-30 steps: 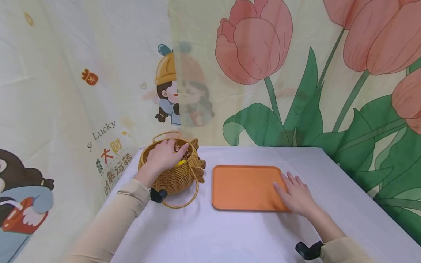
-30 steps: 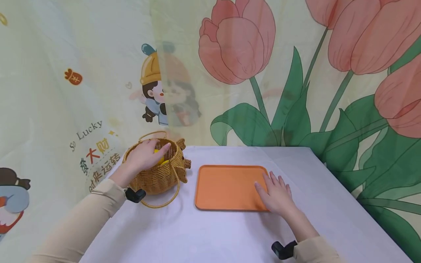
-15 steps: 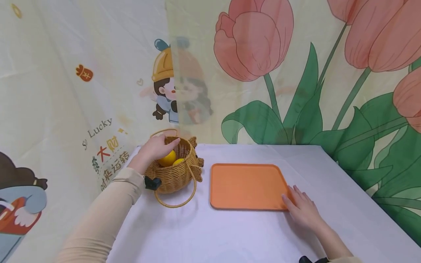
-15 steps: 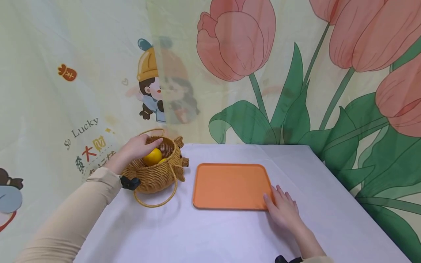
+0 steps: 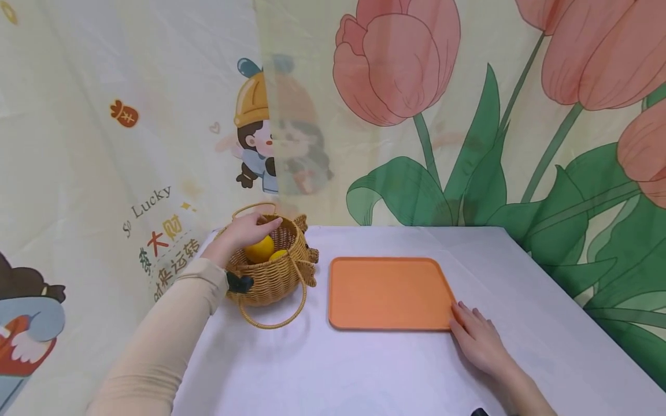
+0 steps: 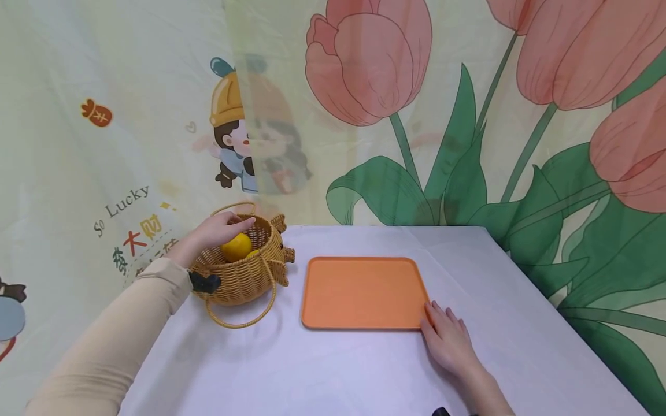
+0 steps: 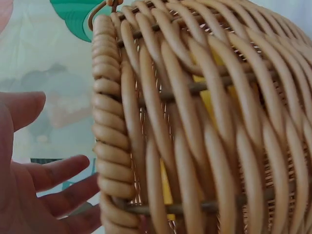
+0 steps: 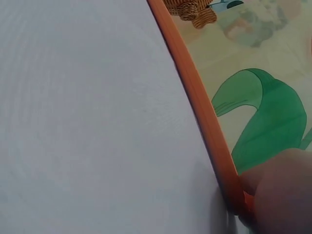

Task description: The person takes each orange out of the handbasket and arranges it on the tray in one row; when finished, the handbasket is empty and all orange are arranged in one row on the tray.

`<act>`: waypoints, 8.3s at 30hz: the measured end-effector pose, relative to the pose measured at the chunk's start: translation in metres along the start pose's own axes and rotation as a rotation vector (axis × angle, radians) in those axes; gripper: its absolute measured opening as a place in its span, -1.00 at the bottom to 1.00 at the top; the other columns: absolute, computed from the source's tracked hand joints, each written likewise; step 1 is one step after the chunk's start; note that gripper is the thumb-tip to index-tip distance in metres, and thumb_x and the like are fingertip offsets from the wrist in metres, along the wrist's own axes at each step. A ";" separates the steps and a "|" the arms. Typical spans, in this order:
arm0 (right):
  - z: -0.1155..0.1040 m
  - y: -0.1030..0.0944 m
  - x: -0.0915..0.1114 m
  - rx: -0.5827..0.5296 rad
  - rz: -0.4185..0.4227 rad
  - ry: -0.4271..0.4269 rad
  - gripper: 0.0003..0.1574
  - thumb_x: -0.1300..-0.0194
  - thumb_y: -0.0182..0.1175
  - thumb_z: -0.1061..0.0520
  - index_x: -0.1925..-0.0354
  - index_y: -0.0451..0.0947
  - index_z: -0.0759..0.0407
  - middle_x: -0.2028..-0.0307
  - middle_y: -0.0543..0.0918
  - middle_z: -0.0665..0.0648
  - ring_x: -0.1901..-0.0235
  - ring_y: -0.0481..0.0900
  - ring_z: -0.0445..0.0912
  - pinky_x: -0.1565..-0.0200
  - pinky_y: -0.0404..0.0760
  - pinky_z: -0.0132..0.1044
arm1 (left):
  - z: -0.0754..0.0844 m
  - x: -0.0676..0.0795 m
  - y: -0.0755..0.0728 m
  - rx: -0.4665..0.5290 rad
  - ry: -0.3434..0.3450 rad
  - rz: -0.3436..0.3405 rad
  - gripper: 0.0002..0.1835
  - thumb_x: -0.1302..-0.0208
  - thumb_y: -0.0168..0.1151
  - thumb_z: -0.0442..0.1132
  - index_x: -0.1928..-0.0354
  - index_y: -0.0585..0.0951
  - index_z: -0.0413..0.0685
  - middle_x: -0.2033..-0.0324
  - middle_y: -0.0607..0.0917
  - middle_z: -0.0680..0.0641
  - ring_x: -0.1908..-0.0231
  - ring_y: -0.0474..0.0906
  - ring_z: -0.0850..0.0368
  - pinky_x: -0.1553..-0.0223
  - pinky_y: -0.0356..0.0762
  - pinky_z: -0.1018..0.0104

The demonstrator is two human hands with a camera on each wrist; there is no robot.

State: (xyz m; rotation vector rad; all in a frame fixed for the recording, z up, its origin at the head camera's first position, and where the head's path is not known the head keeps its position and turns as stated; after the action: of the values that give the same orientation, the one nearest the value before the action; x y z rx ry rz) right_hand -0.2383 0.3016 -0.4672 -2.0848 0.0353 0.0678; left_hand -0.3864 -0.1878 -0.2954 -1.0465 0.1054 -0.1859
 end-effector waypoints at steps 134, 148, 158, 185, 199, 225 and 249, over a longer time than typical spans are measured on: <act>0.004 0.012 0.003 0.169 0.100 -0.073 -0.19 -0.63 -0.19 -0.28 -0.51 0.28 0.23 -0.54 0.18 0.28 -0.50 0.03 0.36 -0.40 -0.10 0.41 | -0.013 -0.038 -0.025 0.496 -0.252 -0.276 -0.14 -0.34 0.13 0.23 -0.33 0.20 -0.38 -0.07 0.42 -0.32 0.21 0.64 -0.09 0.10 0.70 0.03; 0.005 0.010 0.004 0.169 0.110 -0.071 -0.20 -0.63 -0.18 -0.28 -0.51 0.28 0.22 -0.54 0.18 0.28 -0.50 0.02 0.35 -0.41 -0.11 0.41 | 0.008 -0.045 -0.019 0.573 -0.248 -0.184 -0.20 -0.43 0.18 0.17 -0.37 0.25 -0.36 -0.13 0.39 -0.28 0.20 0.64 -0.06 0.09 0.72 0.04; 0.007 0.009 0.004 0.171 0.113 -0.077 -0.21 -0.63 -0.17 -0.27 -0.51 0.29 0.22 -0.54 0.18 0.27 -0.50 0.04 0.35 -0.41 -0.10 0.41 | 0.025 -0.045 -0.016 0.557 -0.253 -0.141 -0.23 -0.45 0.17 0.15 -0.33 0.27 -0.39 -0.11 0.40 -0.27 0.18 0.63 -0.05 0.04 0.70 0.06; 0.005 0.012 0.004 0.178 0.121 -0.084 -0.22 -0.63 -0.17 -0.26 -0.51 0.29 0.21 -0.54 0.20 0.26 -0.50 0.05 0.34 -0.41 -0.10 0.40 | 0.048 -0.047 -0.005 0.592 -0.219 -0.115 -0.24 -0.43 0.20 0.19 -0.36 0.35 -0.29 -0.18 0.45 -0.26 -0.03 0.60 -0.17 -0.07 0.65 0.03; 0.006 0.012 0.004 0.159 0.123 -0.096 -0.21 -0.62 -0.16 -0.27 -0.51 0.30 0.21 -0.54 0.19 0.26 -0.50 0.05 0.35 -0.41 -0.10 0.41 | 0.056 -0.048 0.003 0.622 -0.225 -0.136 -0.26 -0.45 0.20 0.16 -0.39 0.33 -0.26 -0.19 0.45 -0.27 -0.08 0.59 -0.19 -0.08 0.64 0.01; 0.005 0.011 0.005 0.166 0.130 -0.090 -0.21 -0.62 -0.14 -0.27 -0.50 0.31 0.21 -0.53 0.21 0.26 -0.49 0.06 0.35 -0.41 -0.10 0.41 | 0.075 -0.048 0.013 0.628 -0.208 -0.160 -0.26 -0.42 0.26 0.13 -0.33 0.37 -0.33 -0.11 0.48 -0.29 0.00 0.62 -0.17 -0.11 0.62 -0.02; 0.005 0.011 0.005 0.161 0.139 -0.092 -0.21 -0.61 -0.13 -0.27 -0.51 0.30 0.20 -0.53 0.20 0.26 -0.49 0.06 0.34 -0.42 -0.11 0.40 | 0.081 -0.053 0.022 0.606 -0.187 -0.178 -0.33 -0.42 0.25 0.14 -0.24 0.44 -0.33 -0.03 0.53 -0.27 0.15 0.65 -0.07 -0.06 0.66 -0.01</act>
State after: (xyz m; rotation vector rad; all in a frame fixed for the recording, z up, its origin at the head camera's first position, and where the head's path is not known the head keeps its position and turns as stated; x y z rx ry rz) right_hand -0.2339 0.3007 -0.4793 -1.9136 0.1259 0.2376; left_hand -0.4223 -0.0978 -0.2745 -0.4634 -0.2061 -0.2602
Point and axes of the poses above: each hand's wrist, its own x-axis away from the middle knuckle, its own y-axis out of the palm, z = x × y, the point moved 1 cm from there along -x, towards the middle knuckle
